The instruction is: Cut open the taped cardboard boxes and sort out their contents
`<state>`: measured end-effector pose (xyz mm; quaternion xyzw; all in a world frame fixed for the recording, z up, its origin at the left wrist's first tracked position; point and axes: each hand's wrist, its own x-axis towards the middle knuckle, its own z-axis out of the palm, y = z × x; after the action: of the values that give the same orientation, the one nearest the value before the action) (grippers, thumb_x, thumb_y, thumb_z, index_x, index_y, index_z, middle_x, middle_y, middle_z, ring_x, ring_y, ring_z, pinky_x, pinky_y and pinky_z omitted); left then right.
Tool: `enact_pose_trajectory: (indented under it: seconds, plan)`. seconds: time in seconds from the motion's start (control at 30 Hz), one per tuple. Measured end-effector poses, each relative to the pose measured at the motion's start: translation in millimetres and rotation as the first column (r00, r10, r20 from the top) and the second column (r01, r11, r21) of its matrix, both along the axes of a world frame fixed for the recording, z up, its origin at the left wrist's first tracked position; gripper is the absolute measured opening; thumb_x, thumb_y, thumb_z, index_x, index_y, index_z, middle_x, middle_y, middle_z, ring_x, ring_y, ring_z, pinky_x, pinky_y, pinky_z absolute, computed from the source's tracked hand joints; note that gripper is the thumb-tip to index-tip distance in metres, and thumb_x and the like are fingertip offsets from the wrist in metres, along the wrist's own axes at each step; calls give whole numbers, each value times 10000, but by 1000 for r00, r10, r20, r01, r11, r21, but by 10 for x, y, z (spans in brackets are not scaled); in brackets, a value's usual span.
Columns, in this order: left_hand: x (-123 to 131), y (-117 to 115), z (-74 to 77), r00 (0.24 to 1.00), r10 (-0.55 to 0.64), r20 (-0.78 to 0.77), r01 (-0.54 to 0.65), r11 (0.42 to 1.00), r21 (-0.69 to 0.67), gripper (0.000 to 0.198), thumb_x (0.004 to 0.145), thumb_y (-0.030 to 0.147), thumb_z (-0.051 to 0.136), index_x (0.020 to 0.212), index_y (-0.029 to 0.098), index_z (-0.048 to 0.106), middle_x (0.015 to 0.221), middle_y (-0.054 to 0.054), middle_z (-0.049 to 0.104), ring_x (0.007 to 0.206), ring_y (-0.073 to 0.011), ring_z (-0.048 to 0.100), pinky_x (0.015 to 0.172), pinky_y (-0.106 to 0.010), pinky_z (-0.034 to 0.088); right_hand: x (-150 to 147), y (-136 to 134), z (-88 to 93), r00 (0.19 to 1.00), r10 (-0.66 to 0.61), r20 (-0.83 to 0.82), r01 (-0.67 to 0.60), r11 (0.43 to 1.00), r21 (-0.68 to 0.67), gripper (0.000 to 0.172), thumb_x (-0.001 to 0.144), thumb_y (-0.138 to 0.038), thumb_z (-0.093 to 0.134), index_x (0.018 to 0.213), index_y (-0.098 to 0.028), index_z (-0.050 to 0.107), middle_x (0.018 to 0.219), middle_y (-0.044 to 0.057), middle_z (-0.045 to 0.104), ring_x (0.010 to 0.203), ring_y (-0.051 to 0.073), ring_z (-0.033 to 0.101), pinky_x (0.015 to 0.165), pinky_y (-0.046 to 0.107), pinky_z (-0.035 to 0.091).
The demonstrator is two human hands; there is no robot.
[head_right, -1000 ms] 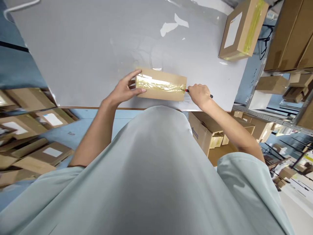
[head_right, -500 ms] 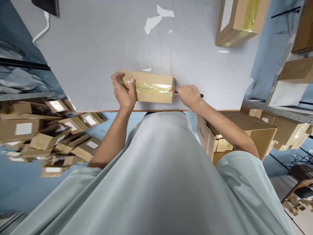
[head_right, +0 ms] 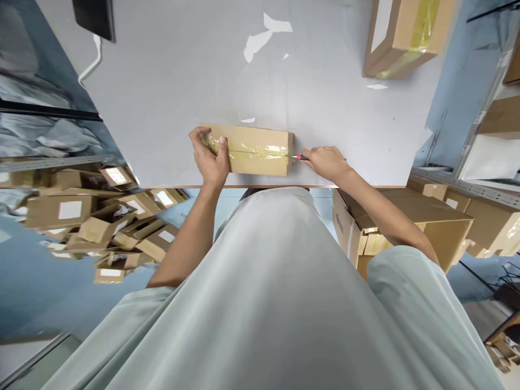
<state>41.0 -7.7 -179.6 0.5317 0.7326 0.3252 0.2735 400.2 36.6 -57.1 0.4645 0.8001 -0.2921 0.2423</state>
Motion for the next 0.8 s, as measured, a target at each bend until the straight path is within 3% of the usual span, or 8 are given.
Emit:
enact_pose_trajectory:
  seconds: [0.13, 0.27, 0.4, 0.47, 0.53, 0.63, 0.73, 0.8]
  plan:
    - [4, 10, -9, 1000, 4, 5, -4, 1000, -14, 609, 1075, 701, 625, 1500, 274, 539, 1562, -156, 623, 1560, -337, 585, 1367, -515, 429, 33, -28, -256, 995, -58, -86, 58, 998, -2, 406, 1221, -383, 410, 1408, -246, 744, 1241, 139, 845, 995, 321, 751, 790, 363, 400]
    - [-12, 26, -5, 1000, -7, 9, 7, 1000, -14, 610, 1078, 715, 605, 1498, 279, 531, 1556, -153, 622, 1542, -335, 591, 1360, -516, 432, -47, -116, -524, 970, -119, -210, 121, 993, -4, 400, 1213, -379, 428, 1412, -217, 736, 1319, 150, 829, 1142, 325, 742, 843, 358, 464]
    - [-147, 46, -9, 999, -16, 32, 16, 1000, -15, 630, 1077, 738, 594, 1507, 285, 506, 1539, -149, 629, 1483, -309, 632, 1326, -491, 466, 21, -302, -467, 941, -212, -262, 242, 966, 87, 415, 1213, -404, 422, 1381, -213, 750, 1313, 159, 828, 1171, 324, 756, 898, 361, 522]
    - [-276, 58, -14, 998, -1, 62, 2, 1000, -17, 650, 1080, 765, 569, 1514, 288, 497, 1503, -141, 651, 1430, -290, 666, 1294, -472, 496, 138, -411, -397, 877, -358, -320, 421, 893, 157, 492, 1232, -484, 354, 1390, -212, 732, 1254, 150, 840, 1109, 303, 779, 911, 356, 544]
    - [-435, 72, -15, 995, 27, 97, -25, 999, -29, 680, 1078, 805, 532, 1517, 288, 499, 1423, -131, 694, 1355, -273, 704, 1260, -456, 525, 213, -509, -403, 745, -537, -395, 630, 761, 153, 638, 1234, -614, 238, 1392, -200, 696, 1151, 137, 848, 1022, 264, 793, 893, 339, 566]
    - [-678, 101, -10, 990, 72, 118, -65, 996, -59, 758, 1044, 892, 482, 1490, 281, 533, 1341, -134, 732, 1247, -267, 735, 1204, -462, 561, 50, -608, -579, 529, -706, -471, 792, 609, -23, 850, 1159, -812, 124, 1364, -188, 664, 1115, 142, 842, 916, 203, 786, 830, 304, 597]
    - [-864, 124, -18, 989, 103, 109, -96, 993, -70, 827, 989, 960, 482, 1430, 270, 594, 1407, -170, 720, 1275, -281, 719, 1190, -481, 565, -468, -638, -742, 409, -757, -509, 795, 570, -209, 910, 1121, -868, 150, 1442, -177, 648, 1245, 175, 820, 889, 195, 774, 785, 310, 625]
    - [-942, 121, -50, 986, 121, 114, -114, 991, -66, 830, 986, 965, 481, 1416, 269, 618, 1475, -183, 695, 1364, -283, 681, 1226, -478, 536, -861, -641, -716, 407, -747, -526, 776, 587, -233, 887, 1139, -830, 155, 1520, -184, 628, 1258, 158, 811, 901, 213, 765, 784, 329, 632]
